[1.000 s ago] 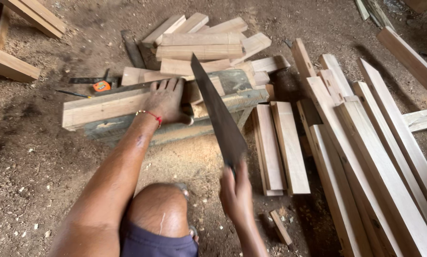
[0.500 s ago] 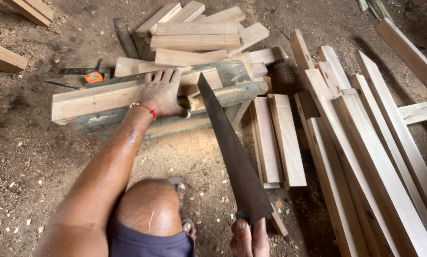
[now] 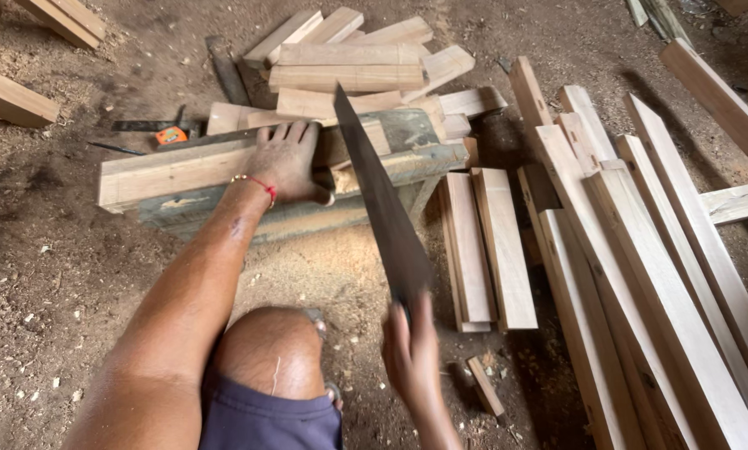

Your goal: The person saws through a piece of wood held on a wooden bench by hand using a hand saw.

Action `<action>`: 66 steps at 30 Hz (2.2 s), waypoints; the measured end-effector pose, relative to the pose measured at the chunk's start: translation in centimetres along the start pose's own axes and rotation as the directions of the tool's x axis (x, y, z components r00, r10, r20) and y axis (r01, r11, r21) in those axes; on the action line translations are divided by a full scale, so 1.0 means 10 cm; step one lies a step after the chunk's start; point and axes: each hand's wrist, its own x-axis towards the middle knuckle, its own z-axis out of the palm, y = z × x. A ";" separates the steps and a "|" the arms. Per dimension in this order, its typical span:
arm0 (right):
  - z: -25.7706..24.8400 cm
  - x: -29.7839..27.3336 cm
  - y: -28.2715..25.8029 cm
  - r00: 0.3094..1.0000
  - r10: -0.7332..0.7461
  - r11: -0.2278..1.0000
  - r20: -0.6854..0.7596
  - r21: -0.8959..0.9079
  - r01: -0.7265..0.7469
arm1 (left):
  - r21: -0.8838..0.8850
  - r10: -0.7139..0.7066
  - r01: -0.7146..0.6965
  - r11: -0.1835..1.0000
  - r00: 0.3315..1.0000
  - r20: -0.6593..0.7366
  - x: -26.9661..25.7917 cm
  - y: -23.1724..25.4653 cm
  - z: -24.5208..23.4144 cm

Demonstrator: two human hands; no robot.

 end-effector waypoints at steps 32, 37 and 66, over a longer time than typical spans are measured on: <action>-0.17 -0.90 0.28 0.912 0.403 0.789 -0.072 0.532 -0.307 | -0.004 0.019 -0.019 1.000 1.000 -0.025 0.06 0.02 0.06; 0.24 0.73 -0.18 0.999 0.030 1.000 -0.035 0.001 -0.030 | 0.025 0.011 -0.009 1.000 0.998 -0.068 -0.02 0.00 0.04; -0.15 -0.50 0.26 0.975 0.223 0.931 -0.012 0.299 -0.209 | -0.005 0.026 -0.026 1.000 0.999 -0.022 -0.04 -0.03 0.00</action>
